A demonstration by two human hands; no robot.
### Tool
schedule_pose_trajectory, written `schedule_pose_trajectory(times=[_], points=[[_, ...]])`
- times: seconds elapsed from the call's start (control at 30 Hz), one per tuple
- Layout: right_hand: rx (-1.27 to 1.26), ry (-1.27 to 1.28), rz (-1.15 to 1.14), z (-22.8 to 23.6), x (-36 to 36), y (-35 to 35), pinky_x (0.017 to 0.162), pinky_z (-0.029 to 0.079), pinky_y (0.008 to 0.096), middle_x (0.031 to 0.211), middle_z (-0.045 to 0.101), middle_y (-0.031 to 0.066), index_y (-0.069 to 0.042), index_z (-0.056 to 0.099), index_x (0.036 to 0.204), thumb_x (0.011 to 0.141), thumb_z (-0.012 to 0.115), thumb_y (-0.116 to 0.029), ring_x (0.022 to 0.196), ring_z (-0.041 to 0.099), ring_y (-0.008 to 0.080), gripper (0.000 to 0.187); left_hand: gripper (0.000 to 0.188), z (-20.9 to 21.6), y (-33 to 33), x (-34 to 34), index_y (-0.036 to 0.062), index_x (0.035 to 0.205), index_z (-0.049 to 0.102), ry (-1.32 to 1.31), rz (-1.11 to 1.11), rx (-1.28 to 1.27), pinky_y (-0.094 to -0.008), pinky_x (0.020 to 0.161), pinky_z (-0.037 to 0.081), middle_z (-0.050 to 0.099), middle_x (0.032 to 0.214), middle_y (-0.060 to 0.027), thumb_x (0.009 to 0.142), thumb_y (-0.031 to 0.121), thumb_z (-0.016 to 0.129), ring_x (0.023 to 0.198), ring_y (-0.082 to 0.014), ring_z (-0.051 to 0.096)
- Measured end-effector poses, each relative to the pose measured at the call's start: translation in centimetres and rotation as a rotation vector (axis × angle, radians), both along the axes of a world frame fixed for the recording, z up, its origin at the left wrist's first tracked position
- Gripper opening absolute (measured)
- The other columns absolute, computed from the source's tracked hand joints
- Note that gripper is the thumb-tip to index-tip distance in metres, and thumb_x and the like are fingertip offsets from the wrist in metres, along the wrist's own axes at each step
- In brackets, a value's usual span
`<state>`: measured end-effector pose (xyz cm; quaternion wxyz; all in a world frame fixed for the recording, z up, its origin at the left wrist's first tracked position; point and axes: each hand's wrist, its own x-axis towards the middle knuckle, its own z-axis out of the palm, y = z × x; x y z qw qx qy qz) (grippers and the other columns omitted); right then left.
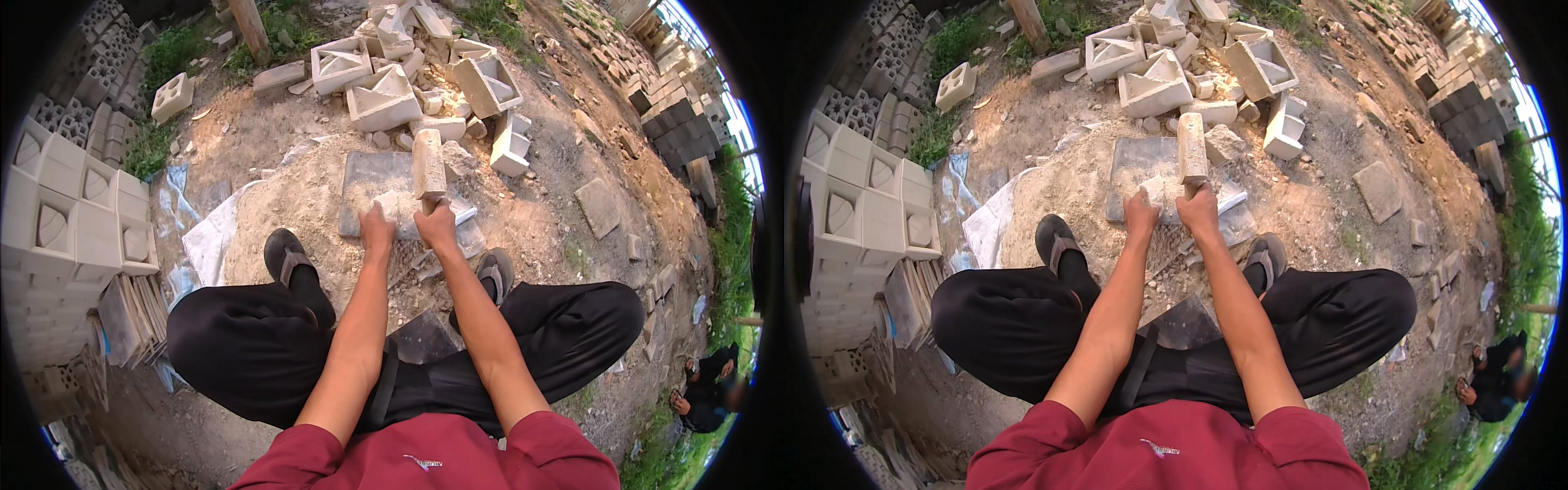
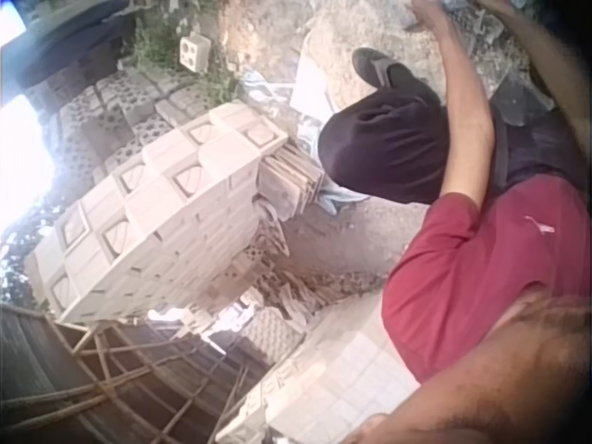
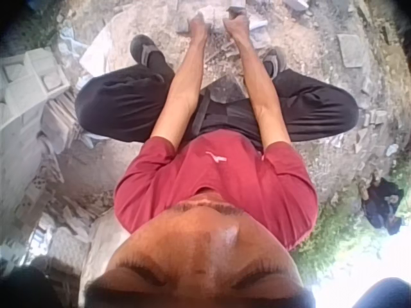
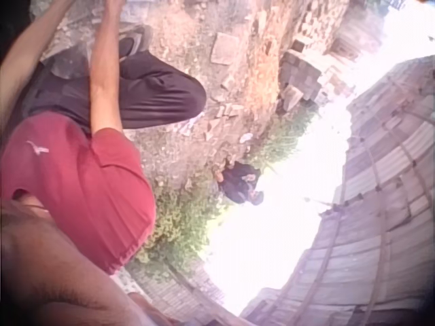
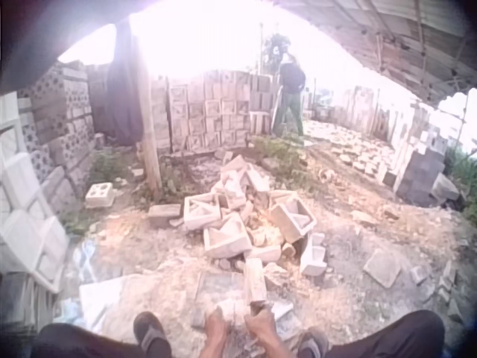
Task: The person cleans debris from white blocks and stacks them, then uses a smaller block to scrape the edges of a flat stone.
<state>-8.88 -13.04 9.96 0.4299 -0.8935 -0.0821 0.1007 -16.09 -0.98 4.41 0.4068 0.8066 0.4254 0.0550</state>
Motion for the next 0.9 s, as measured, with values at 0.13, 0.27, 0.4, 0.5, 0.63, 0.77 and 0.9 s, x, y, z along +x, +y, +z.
schedule_pose_trajectory(times=[0.13, 0.27, 0.4, 0.5, 0.63, 0.77, 0.9], points=[[-0.181, 0.102, 0.148, -3.7, -0.2, -2.6, 0.084, 0.051, 0.0458, 0.096, 0.063, 0.0350, 0.015, 0.051, 0.108, 0.072, 0.067, -0.026, 0.096, 0.062, 0.0457, 0.057, 0.064, 1.2, -1.0, 0.4, 0.0123, 0.134, 0.050, 0.007, -0.017, 0.020, -0.0460, 0.092, 0.047, 0.050, 0.120, -0.0224, 0.074, 0.016, 0.071, 0.108, -0.0412, 0.056], [-0.235, 0.115, 0.185, -4.4, 0.9, -3.0, 0.086, 0.051, 0.0452, 0.100, 0.062, 0.0353, 0.015, 0.047, 0.112, 0.074, 0.067, -0.027, 0.099, 0.061, 0.0452, 0.060, 0.074, 1.9, -2.2, 0.3, 0.0138, 0.138, 0.044, 0.069, -0.022, 0.033, -0.0463, 0.090, 0.048, 0.049, 0.118, -0.0217, 0.072, 0.019, 0.076, 0.107, -0.0411, 0.056], [-0.302, 0.146, 0.067, -2.7, -0.2, -2.8, 0.086, 0.050, 0.0459, 0.103, 0.062, 0.0343, 0.016, 0.043, 0.117, 0.075, 0.067, -0.024, 0.099, 0.061, 0.0455, 0.062, 0.077, 1.6, -1.2, 0.2, 0.0114, 0.137, 0.044, 0.075, -0.002, 0.029, -0.0467, 0.090, 0.048, 0.048, 0.123, -0.0230, 0.069, 0.021, 0.079, 0.107, -0.0411, 0.057], [-0.290, 0.095, 0.012, -2.5, -0.6, -2.4, 0.085, 0.050, 0.0486, 0.098, 0.062, 0.0361, 0.013, 0.049, 0.110, 0.074, 0.064, -0.024, 0.096, 0.061, 0.0463, 0.053, 0.078, 1.2, -1.1, 0.4, 0.0066, 0.137, 0.044, 0.070, -0.001, 0.037, -0.0471, 0.093, 0.047, 0.046, 0.127, -0.0260, 0.068, 0.019, 0.079, 0.112, -0.0413, 0.055], [-0.295, 0.082, 0.076, -3.1, -2.3, -0.5, 0.084, 0.050, 0.0485, 0.099, 0.061, 0.0363, 0.014, 0.046, 0.112, 0.073, 0.065, -0.024, 0.096, 0.061, 0.0471, 0.057, 0.078, 0.4, 0.4, -0.3, 0.0041, 0.133, 0.048, -0.103, 0.027, 0.150, -0.0433, 0.085, 0.051, 0.058, 0.109, -0.0272, 0.063, 0.017, 0.080, 0.098, -0.0437, 0.060], [-0.285, 0.156, 0.080, -4.6, -4.5, 1.2, 0.086, 0.052, 0.0450, 0.103, 0.062, 0.0330, 0.019, 0.037, 0.121, 0.075, 0.070, -0.018, 0.097, 0.063, 0.0436, 0.068, 0.075, 1.3, 1.0, -0.9, -0.0052, 0.138, 0.038, -0.230, 0.103, -0.377, -0.0376, 0.072, 0.057, 0.064, 0.107, -0.0226, 0.076, 0.015, 0.076, 0.088, -0.0349, 0.066], [-0.210, 0.228, 0.164, -3.4, -6.2, 3.5, 0.086, 0.051, 0.0459, 0.103, 0.062, 0.0337, 0.016, 0.038, 0.121, 0.075, 0.069, -0.019, 0.097, 0.062, 0.0454, 0.066, 0.064, 0.7, 2.9, -2.8, -0.0105, 0.140, 0.030, -0.633, 0.364, -0.927, -0.0336, 0.071, 0.060, 0.063, 0.111, -0.0184, 0.090, 0.010, 0.064, 0.092, -0.0285, 0.067]])
